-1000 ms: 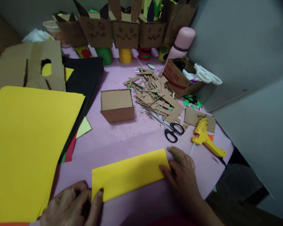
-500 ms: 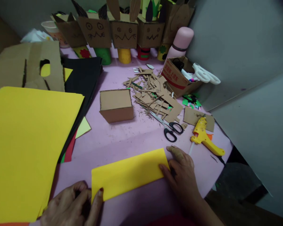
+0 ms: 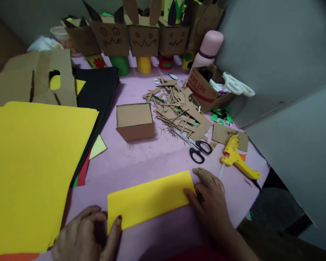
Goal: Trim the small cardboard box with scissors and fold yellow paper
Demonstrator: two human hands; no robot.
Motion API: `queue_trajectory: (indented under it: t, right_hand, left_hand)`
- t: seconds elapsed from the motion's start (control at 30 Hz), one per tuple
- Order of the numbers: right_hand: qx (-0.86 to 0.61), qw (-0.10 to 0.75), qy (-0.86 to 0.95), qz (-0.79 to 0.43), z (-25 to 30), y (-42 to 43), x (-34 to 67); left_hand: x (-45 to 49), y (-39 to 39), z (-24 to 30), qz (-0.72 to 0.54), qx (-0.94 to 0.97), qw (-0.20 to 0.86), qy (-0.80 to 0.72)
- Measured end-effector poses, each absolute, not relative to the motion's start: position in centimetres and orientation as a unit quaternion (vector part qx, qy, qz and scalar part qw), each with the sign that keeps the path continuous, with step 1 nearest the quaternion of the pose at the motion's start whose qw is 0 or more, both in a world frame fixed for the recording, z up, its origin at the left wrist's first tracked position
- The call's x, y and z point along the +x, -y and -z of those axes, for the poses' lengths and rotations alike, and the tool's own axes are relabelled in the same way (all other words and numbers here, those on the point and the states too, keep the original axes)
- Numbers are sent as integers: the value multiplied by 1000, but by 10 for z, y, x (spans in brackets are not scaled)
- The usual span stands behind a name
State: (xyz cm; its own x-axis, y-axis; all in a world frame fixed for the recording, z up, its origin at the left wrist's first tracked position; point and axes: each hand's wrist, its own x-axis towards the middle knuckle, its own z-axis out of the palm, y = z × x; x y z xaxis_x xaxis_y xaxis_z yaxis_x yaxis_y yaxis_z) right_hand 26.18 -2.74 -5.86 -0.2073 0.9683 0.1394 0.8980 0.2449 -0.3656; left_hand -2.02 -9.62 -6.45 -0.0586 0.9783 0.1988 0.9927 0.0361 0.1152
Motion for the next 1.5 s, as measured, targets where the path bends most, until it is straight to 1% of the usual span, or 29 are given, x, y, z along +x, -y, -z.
queue_trajectory:
  t: [0.13,0.27,0.37,0.5,0.83,0.93,1.07,1.17,1.3,1.5]
  right_hand:
    - [-605,171,771,-102,59,27,262]
    - [-610,173,767,-104,61,27,262]
    - [-603,188,769,-97,63,27,262]
    - [-590,216,775,-77,67,27,263]
    - [-585,212,780,-71,69,25,263]
    - [-587,207,779,-71,70,25,263]
    - [-590,202,778,-68,70,26,264]
    - [-590,201,780,-65,70,27,264]
    - [-584,200,784,-68,70,28,265]
    - [-588,206,779,-67,70,29,265]
  left_hand:
    - [-11,96,64,108,-704,52,700]
    - [2,88,59,48,-801,70,593]
    - [8,79,57,28,-850,77,520]
    - [12,72,57,17,-874,59,482]
    - [20,60,39,-35,-858,-85,506]
    - [26,60,37,-2,-848,-91,523]
    - [34,68,48,81,-828,-38,553]
    - [35,74,57,88,-827,-19,555]
    - [32,80,58,55,-829,-58,553]
    - [32,80,46,21,-830,-136,540]
